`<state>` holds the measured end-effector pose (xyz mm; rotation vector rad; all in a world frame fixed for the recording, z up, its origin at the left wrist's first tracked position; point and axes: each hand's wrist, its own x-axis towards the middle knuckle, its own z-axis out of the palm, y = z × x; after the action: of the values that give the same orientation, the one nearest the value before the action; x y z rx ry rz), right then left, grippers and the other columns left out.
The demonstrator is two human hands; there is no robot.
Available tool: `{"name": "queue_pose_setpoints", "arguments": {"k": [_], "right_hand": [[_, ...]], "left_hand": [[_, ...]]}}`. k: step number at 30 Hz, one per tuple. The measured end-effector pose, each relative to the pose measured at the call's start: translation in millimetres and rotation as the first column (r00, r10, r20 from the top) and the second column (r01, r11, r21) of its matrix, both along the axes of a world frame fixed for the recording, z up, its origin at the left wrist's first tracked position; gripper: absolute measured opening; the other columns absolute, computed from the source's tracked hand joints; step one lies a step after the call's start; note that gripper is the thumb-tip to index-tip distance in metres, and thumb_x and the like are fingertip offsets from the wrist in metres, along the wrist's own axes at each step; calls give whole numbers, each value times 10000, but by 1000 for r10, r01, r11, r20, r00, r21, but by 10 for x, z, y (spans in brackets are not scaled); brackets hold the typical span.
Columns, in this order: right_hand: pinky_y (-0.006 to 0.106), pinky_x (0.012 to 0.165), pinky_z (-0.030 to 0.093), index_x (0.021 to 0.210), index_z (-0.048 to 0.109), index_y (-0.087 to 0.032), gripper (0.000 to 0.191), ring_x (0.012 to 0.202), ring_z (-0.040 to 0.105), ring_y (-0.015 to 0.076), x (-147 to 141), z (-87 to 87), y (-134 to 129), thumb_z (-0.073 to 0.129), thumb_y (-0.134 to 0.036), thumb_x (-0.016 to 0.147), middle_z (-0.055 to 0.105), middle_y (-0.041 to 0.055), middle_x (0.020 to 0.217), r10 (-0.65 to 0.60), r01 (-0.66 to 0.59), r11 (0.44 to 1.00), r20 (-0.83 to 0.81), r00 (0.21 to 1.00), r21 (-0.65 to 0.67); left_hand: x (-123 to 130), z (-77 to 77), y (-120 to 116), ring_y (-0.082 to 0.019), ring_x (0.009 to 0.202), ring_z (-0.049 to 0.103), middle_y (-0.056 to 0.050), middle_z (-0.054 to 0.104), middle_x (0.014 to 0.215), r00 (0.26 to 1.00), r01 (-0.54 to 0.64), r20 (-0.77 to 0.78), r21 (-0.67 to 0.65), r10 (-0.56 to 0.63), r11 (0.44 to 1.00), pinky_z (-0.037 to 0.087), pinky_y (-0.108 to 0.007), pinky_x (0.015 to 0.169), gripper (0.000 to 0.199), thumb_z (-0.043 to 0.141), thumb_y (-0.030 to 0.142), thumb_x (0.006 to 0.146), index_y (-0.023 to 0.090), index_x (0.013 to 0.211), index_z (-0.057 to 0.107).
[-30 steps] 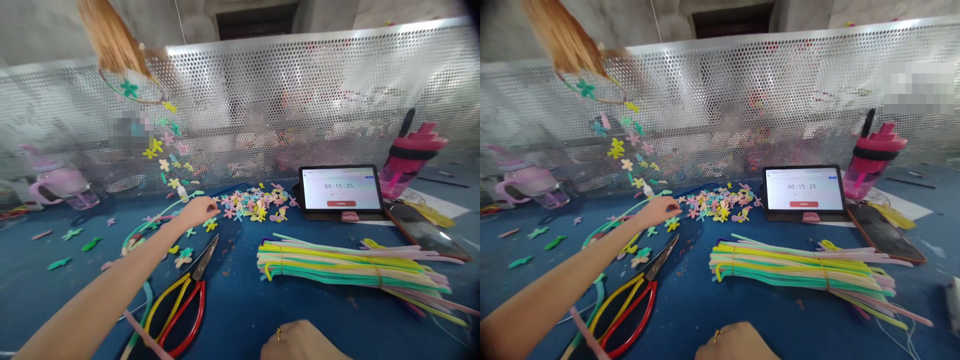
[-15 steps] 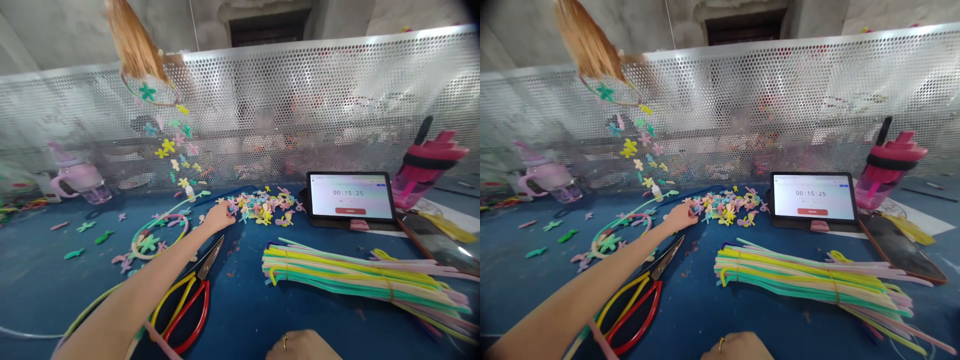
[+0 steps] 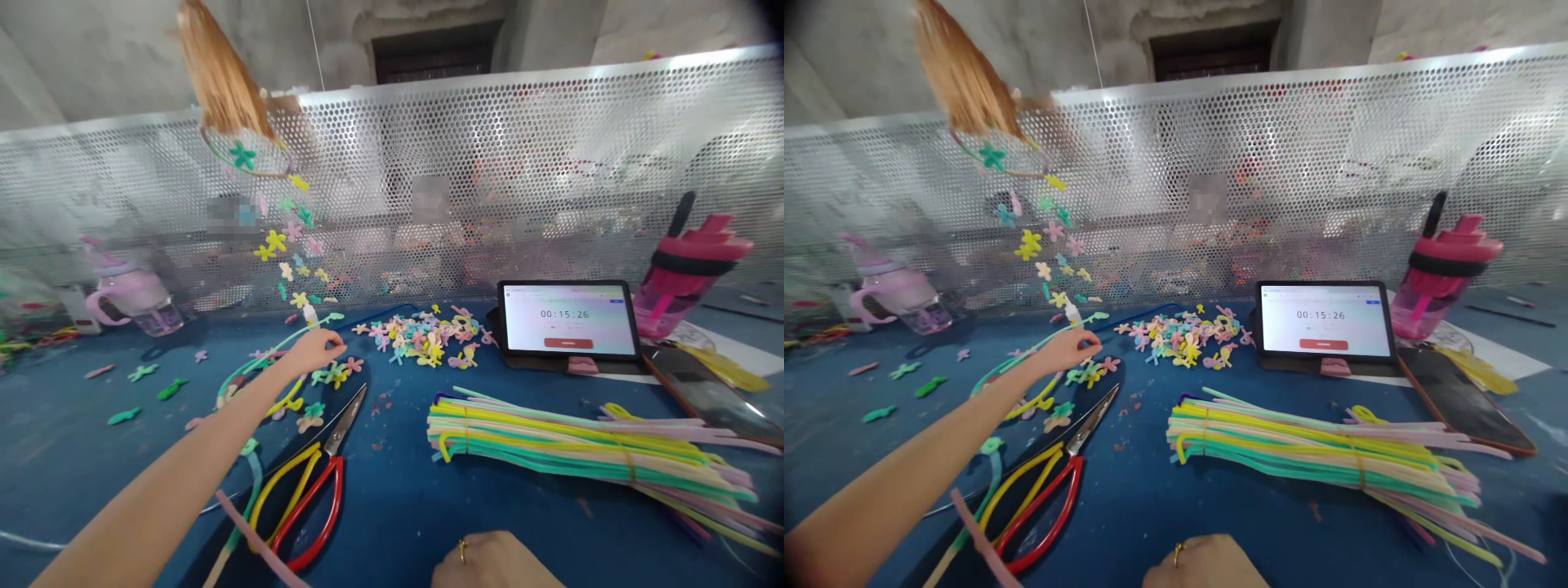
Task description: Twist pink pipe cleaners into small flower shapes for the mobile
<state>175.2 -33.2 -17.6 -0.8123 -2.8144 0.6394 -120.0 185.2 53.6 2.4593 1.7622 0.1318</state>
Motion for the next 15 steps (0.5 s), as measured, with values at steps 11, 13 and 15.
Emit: {"name": "queue_pose_setpoints", "arguments": {"k": [11, 13, 15], "right_hand": [[161, 450, 337, 654, 566, -191, 260, 529, 586, 70, 10, -84, -20, 588, -382, 829, 641, -69, 610, -11, 12, 997, -11, 1000, 77], [162, 441, 328, 634, 557, -188, 252, 514, 577, 67, 5, -68, -20, 618, -358, 810, 636, -73, 601, -12, 13, 997, -3, 1000, 75], [167, 434, 319, 632, 554, -189, 237, 506, 573, 69, 4, -56, -20, 637, -339, 796, 633, -75, 593, -22, 21, 997, 8, 1000, 80]], "left_hand": [[39, 30, -209, -218, 865, 599, -65, 638, 1007, 976, 208, -35, -130, -214, 969, 418, -243, 704, 509, 511, 593, 746, 261, 1123, 586], [50, 60, -210, -190, 831, 611, -26, 661, 971, 973, 226, -23, -134, -231, 965, 422, -216, 678, 419, 512, 564, 764, 274, 1042, 629], [53, 80, -155, -168, 745, 626, -4, 684, 879, 978, 204, -19, -117, -208, 972, 429, -207, 633, 368, 477, 545, 800, 261, 938, 664]]}}
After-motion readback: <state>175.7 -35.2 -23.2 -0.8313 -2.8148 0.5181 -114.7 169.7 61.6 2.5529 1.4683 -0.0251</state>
